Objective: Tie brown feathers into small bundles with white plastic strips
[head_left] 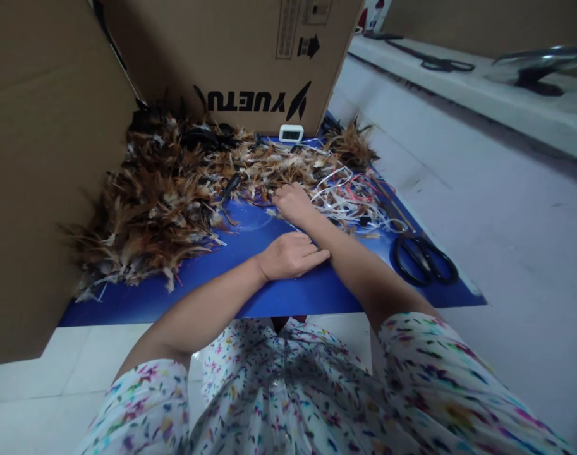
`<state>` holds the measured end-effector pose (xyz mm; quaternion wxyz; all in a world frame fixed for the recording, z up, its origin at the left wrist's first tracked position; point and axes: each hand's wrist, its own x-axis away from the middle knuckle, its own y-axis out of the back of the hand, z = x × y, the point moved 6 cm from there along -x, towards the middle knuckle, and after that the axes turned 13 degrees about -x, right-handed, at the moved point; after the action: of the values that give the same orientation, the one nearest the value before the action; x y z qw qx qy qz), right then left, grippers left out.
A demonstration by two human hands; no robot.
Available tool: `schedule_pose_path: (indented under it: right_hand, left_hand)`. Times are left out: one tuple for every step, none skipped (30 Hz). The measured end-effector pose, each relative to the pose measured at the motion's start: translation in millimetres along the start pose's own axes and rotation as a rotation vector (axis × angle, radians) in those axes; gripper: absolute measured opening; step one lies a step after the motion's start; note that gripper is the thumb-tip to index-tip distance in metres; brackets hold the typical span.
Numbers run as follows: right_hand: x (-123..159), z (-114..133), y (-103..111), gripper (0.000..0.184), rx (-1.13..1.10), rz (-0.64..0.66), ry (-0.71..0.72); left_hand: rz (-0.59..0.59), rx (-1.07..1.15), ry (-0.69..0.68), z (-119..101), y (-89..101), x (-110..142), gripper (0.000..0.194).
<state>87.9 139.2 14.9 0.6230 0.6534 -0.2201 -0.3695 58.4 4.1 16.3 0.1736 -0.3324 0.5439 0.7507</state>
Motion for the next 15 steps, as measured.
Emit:
schedule_pose_path:
  right_hand:
    - [-0.5, 0.0, -0.4, 0.036, 0.012, 0.003, 0.006]
    - [-0.7, -0.4, -0.2, 0.035, 0.011, 0.001, 0.007]
    - [-0.4, -1.7, 0.8, 0.034, -0.006, -0.009, -0.002]
    - [0.2, -4.0, 2.8, 0.032, -0.043, -0.031, -0.023]
    - [1.4, -7.5, 5.8, 0.029, -0.103, -0.067, -0.052]
    - [3.3, -11.8, 9.7, 0.027, -0.185, -0.116, -0.088]
    - [6.0, -17.0, 14.2, 0.024, -0.287, -0.175, -0.127]
    - [9.6, -22.8, 18.7, 0.021, -0.408, -0.238, -0.169]
    - [13.9, -28.8, 22.8, 0.017, -0.547, -0.301, -0.213]
    - [18.9, -34.5, 26.1, 0.013, -0.699, -0.356, -0.256]
    - [24.3, -39.5, 28.2, 0.008, -0.853, -0.399, -0.299]
    - [29.9, -43.0, 29.4, 0.004, -0.997, -0.428, -0.338]
    - [35.3, -45.0, 30.1, 0.003, -1.125, -0.445, -0.369]
    - [40.6, -45.4, 30.7, 0.005, -1.234, -0.452, -0.393]
    - [45.3, -44.6, 31.1, 0.006, -1.324, -0.449, -0.406]
  left_hand:
    - [-0.024, -0.002, -0.008, -0.5, 0.9, 0.3, 0.030]
    - [-0.041, -0.007, -0.013, -0.9, 1.3, 0.8, 0.029]
    - [-0.045, -0.011, -0.006, -0.6, 0.9, 1.5, 0.029]
    - [-0.034, -0.012, 0.018, 0.6, -0.4, 2.2, 0.029]
    - [-0.012, -0.007, 0.060, 2.9, -2.5, 3.1, 0.030]
    - [0.012, 0.003, 0.119, 6.3, -4.6, 4.3, 0.031]
    - [0.027, 0.017, 0.192, 10.7, -6.0, 5.8, 0.032]
    - [0.027, 0.033, 0.272, 15.6, -6.4, 7.4, 0.032]
    - [0.011, 0.055, 0.361, 21.3, -5.7, 9.3, 0.031]
    - [-0.020, 0.087, 0.461, 27.9, -4.2, 11.6, 0.029]
    - [-0.056, 0.130, 0.575, 35.5, -2.7, 14.7, 0.026]
    - [-0.088, 0.184, 0.699, 43.8, -1.8, 18.6, 0.024]
    - [-0.113, 0.250, 0.826, 52.0, -2.1, 23.2, 0.021]
    - [-0.132, 0.322, 0.953, 59.9, -3.4, 28.3, 0.019]
    - [-0.148, 0.394, 1.071, 66.8, -5.3, 33.4, 0.017]
